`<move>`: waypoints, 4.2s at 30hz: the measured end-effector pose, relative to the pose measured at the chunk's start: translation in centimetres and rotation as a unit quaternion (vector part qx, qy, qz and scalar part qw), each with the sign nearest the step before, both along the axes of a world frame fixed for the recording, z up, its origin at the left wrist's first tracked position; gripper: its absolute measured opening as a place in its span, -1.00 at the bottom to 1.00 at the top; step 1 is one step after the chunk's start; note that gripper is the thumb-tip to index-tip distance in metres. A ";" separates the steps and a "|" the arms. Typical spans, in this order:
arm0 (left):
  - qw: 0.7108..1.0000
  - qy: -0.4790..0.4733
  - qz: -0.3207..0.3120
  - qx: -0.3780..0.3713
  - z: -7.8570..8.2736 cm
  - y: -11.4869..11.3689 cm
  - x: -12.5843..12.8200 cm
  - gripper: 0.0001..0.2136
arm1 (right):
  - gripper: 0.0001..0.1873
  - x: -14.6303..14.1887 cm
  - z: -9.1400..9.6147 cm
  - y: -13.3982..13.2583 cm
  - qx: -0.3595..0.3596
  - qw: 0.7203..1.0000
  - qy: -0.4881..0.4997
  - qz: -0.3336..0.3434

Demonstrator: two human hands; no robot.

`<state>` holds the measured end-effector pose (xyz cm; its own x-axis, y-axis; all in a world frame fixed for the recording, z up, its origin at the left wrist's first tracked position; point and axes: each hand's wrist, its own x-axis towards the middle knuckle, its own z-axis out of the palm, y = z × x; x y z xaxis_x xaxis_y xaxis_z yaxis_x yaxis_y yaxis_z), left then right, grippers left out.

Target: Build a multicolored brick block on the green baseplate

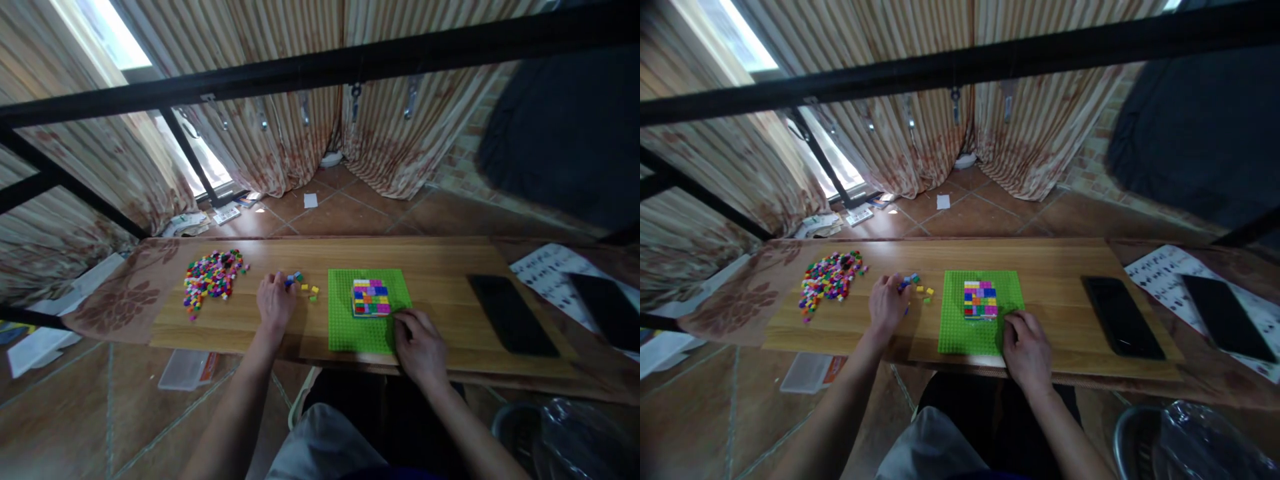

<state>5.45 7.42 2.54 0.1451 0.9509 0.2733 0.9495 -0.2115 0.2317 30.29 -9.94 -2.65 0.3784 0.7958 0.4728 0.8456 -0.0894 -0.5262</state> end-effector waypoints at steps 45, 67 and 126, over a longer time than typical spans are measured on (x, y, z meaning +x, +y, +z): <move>0.880 -0.422 -0.194 -0.098 2.1 -7.4 9.3 -0.87 | -0.76 -0.2 0.7 0.1 -0.016 1.000 0.025 0.011; 0.809 -0.513 -0.149 -0.245 2.8 -6.1 9.2 -0.88 | -0.76 -0.2 0.5 0.1 -0.003 1.000 0.022 0.012; 0.831 -0.529 -0.095 -0.142 -0.1 -6.5 11.3 -0.67 | -0.77 -0.2 0.6 0.1 -0.013 1.000 0.014 0.011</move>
<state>16.71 0.94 2.42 0.1215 0.9862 0.1128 0.1381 -0.1293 0.9819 30.13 -9.82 -2.05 0.3724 0.8165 0.4413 0.8330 -0.0844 -0.5468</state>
